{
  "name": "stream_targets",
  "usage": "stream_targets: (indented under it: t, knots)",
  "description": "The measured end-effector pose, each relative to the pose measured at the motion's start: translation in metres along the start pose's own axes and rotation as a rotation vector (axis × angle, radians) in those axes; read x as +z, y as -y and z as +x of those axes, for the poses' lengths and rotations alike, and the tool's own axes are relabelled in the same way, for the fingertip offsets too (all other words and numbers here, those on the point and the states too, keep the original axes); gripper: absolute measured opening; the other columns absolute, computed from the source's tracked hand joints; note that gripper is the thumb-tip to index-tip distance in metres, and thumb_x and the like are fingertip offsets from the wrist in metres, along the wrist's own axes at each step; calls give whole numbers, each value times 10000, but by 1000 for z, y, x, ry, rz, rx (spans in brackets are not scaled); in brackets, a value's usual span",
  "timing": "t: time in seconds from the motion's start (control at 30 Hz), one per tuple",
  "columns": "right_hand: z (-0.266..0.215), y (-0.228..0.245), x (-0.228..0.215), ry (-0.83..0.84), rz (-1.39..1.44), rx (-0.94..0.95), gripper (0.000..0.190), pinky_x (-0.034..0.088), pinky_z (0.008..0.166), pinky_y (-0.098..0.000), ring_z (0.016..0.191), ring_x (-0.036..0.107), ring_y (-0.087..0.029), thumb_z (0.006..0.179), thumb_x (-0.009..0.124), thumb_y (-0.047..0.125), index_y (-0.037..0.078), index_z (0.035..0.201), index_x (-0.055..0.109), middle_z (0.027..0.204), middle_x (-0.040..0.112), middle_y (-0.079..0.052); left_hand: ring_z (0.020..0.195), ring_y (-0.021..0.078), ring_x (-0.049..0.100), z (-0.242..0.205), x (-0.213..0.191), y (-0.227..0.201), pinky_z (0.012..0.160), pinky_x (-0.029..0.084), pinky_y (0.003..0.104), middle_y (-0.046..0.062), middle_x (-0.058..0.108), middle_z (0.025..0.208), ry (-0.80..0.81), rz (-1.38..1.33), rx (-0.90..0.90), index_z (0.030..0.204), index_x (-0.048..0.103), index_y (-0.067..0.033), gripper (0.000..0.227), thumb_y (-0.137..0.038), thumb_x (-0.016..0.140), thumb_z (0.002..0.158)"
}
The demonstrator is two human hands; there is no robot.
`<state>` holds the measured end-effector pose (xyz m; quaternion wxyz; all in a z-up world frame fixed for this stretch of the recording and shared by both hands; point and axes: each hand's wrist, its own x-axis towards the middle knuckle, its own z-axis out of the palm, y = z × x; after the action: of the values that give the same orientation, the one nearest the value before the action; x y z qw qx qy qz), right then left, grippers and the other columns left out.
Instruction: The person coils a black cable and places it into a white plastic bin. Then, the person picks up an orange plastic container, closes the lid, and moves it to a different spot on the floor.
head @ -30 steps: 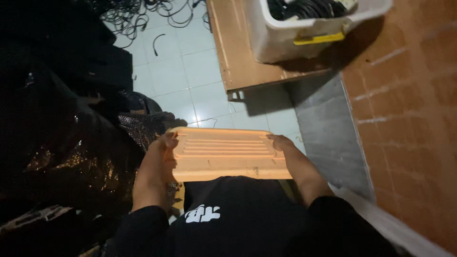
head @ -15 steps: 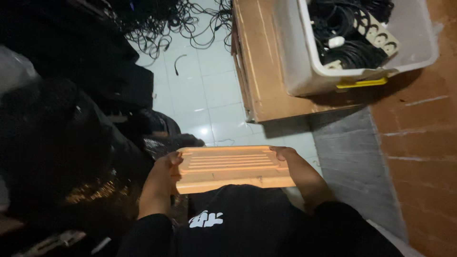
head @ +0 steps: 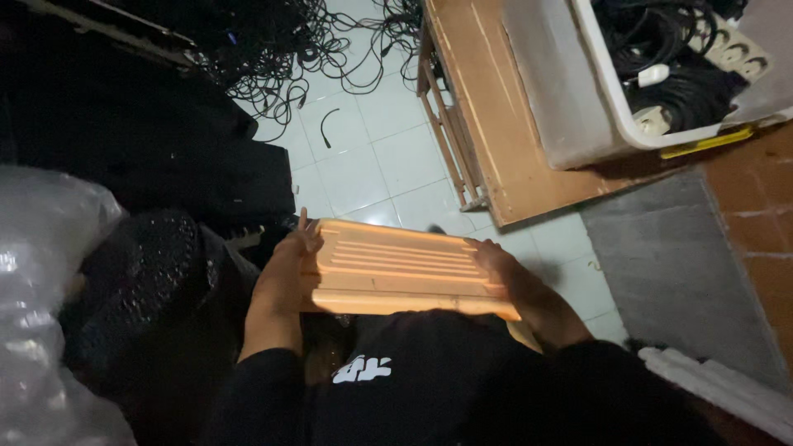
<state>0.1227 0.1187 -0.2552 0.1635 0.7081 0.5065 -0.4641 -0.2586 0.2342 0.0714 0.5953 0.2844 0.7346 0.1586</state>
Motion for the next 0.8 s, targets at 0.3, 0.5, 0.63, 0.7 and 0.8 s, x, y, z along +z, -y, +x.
stream_targets:
  t: [0.3,0.5,0.63,0.7,0.8]
  knots:
    - [37,-2,-37,331,556,-121,528,489,1060,-447,1249,600,-371,1016,567,271,206,1531,474,1377,614,-222,1463,381,281,85,-45,-58,1217,210,531,199,326,1580,183,772,5,1584,213,-112,685,-344,471,994]
    - [66,38,-91,-193,520,-227,563,437,1100,-422,1317,550,-368,995,559,187,155,1548,452,1435,564,-227,1450,419,285,286,-77,-75,1199,266,541,243,315,1576,121,2141,848,1640,131,-144,763,-351,482,996]
    - [84,67,-139,-601,542,-374,581,442,1109,-408,1311,581,-374,991,550,136,138,1563,453,1416,575,-245,1271,504,605,354,-88,-127,1082,497,529,300,612,1422,-108,938,596,1672,247,-300,780,-439,545,964]
    - [84,81,-152,-565,470,-196,589,476,1058,-437,1192,595,-435,1013,551,159,202,1591,446,1351,540,-317,1242,528,578,360,-95,-160,1045,489,550,330,548,1415,-138,1053,570,1648,274,-379,719,-418,552,986]
    - [87,91,-167,-772,356,-279,611,456,1146,-483,1138,619,-444,1004,529,121,209,1604,460,1275,590,-292,1218,540,565,361,-91,-195,1021,493,554,338,473,1438,-149,1054,665,1571,377,-446,619,-362,562,986]
